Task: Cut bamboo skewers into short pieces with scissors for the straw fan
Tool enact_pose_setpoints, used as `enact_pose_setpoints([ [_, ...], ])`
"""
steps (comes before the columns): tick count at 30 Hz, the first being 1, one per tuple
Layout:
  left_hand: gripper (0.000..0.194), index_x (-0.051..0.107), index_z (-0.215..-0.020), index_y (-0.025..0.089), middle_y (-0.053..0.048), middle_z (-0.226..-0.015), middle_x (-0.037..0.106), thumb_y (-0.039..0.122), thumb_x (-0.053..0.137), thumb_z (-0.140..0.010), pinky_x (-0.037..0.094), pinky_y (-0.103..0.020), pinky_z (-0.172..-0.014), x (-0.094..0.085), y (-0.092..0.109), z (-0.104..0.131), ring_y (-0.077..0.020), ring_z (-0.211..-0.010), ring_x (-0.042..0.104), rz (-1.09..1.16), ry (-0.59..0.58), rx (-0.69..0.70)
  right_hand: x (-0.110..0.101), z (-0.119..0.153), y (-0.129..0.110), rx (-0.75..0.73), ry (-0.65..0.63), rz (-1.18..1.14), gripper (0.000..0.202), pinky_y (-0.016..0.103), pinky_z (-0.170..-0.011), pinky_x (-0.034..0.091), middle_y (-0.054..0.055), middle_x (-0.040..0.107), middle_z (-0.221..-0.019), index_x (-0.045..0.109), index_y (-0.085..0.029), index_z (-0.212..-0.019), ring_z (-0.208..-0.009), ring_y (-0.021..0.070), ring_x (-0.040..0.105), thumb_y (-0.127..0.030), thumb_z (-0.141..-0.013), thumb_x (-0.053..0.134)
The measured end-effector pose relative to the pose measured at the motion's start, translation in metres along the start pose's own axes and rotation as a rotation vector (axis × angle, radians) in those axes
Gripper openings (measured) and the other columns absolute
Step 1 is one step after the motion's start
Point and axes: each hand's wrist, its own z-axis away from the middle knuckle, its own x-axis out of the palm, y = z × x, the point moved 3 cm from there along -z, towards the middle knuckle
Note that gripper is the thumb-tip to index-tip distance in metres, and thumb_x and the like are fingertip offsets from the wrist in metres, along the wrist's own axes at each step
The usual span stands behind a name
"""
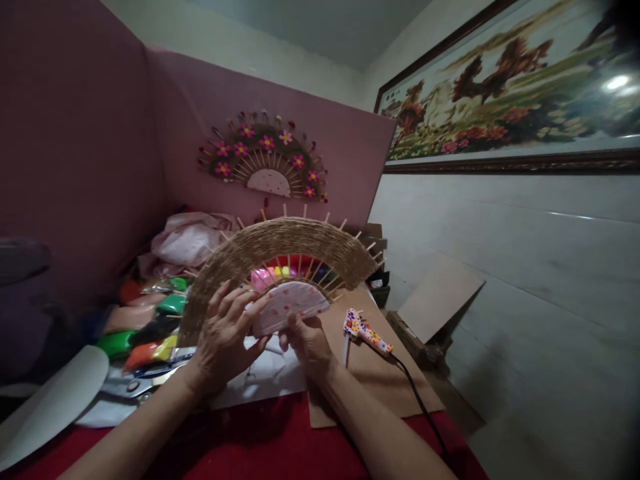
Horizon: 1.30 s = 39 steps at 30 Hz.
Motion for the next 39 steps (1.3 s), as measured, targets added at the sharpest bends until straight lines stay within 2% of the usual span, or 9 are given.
enact_pose_setpoints([
  [5,0.045,0.050,-0.120,0.025,-0.008,-0.123,0.055,0.031,0.056,-0.076,0.026,-0.048,-0.105,-0.007,-0.003,0.000,-0.0261,-0.121,0.042,0.092,0.061,-0.079,-0.006,-0.005,-0.005,-0.065,0.221,-0.126,0.023,0.020,-0.043,0.044,-0.003,0.059,-0.060,0.060,-0.014,-0.072,-0.046,0.0076,0.053,-0.029,-0.065,0.075],
  [11,0.032,0.052,-0.114,0.020,-0.009,-0.111,0.058,0.020,0.041,-0.083,0.036,-0.042,-0.095,-0.017,-0.032,0.003,-0.0228,-0.108,0.050,0.197,0.355,-0.511,-0.029,-0.013,-0.023,-0.190,0.385,-0.208,0.026,0.019,-0.047,0.049,-0.006,0.062,-0.060,0.058,-0.016,-0.073,-0.049,0.0075,0.058,-0.024,-0.059,0.078],
  [14,0.028,0.057,-0.105,0.019,-0.008,-0.105,0.061,0.017,0.043,-0.081,0.038,-0.041,-0.090,-0.005,-0.032,0.002,-0.0229,-0.102,0.052,0.185,0.192,-0.538,-0.034,-0.011,-0.029,-0.171,0.444,-0.223,0.029,0.018,-0.047,0.049,-0.006,0.063,-0.062,0.058,-0.017,-0.075,-0.049,0.0068,0.058,-0.029,-0.058,0.078],
  [18,0.019,0.063,-0.092,0.019,-0.009,-0.093,0.065,0.021,0.049,-0.080,0.040,-0.040,-0.082,0.011,-0.001,0.003,-0.0245,-0.096,0.054,0.200,-0.336,-0.341,-0.036,-0.008,-0.030,-0.148,0.475,-0.225,0.031,0.017,-0.046,0.049,-0.007,0.063,-0.060,0.058,-0.017,-0.076,-0.049,0.0067,0.058,-0.029,-0.057,0.079],
  [21,0.018,0.065,-0.090,0.019,-0.010,-0.091,0.065,0.022,0.052,-0.077,0.041,-0.039,-0.076,0.002,0.024,0.012,-0.0258,-0.089,0.058,0.185,-0.654,-0.194,-0.038,-0.006,-0.031,-0.137,0.481,-0.241,0.029,0.017,-0.047,0.049,-0.007,0.063,-0.059,0.057,-0.017,-0.074,-0.049,0.0062,0.058,-0.024,-0.056,0.079],
  [24,0.027,0.063,-0.096,0.021,-0.009,-0.093,0.064,0.014,0.047,-0.075,0.042,-0.037,-0.072,-0.020,0.031,0.030,-0.0244,-0.085,0.059,0.105,-0.735,-0.172,-0.038,-0.006,-0.033,-0.136,0.462,-0.265,0.029,0.016,-0.045,0.047,-0.007,0.062,-0.059,0.057,-0.017,-0.075,-0.049,0.0062,0.057,-0.024,-0.057,0.079],
  [30,0.043,0.062,-0.100,0.029,-0.005,-0.114,0.059,0.005,0.041,-0.072,0.038,-0.037,-0.081,-0.047,0.006,0.074,-0.0231,-0.100,0.055,0.072,-0.731,-0.219,-0.041,-0.009,-0.046,-0.177,0.390,-0.331,0.027,0.016,-0.043,0.044,-0.007,0.062,-0.062,0.057,-0.018,-0.079,-0.048,0.0060,0.055,-0.029,-0.062,0.076],
  [34,0.037,0.063,-0.091,0.027,-0.002,-0.102,0.063,0.004,0.041,-0.071,0.037,-0.032,-0.076,-0.052,-0.008,0.077,-0.0189,-0.086,0.057,0.105,-0.712,-0.262,-0.051,-0.012,-0.056,-0.220,0.396,-0.353,0.029,0.016,-0.042,0.042,-0.007,0.059,-0.060,0.055,-0.017,-0.077,-0.047,0.0056,0.053,-0.025,-0.060,0.077],
  [39,0.038,0.063,-0.087,0.026,-0.002,-0.090,0.061,0.001,0.040,-0.069,0.034,-0.031,-0.078,-0.049,-0.011,0.067,-0.0187,-0.084,0.054,0.145,-0.786,-0.083,-0.063,-0.016,-0.061,-0.217,0.437,-0.378,0.031,0.015,-0.042,0.040,-0.008,0.058,-0.060,0.055,-0.018,-0.079,-0.046,0.0043,0.050,-0.026,-0.058,0.077],
])
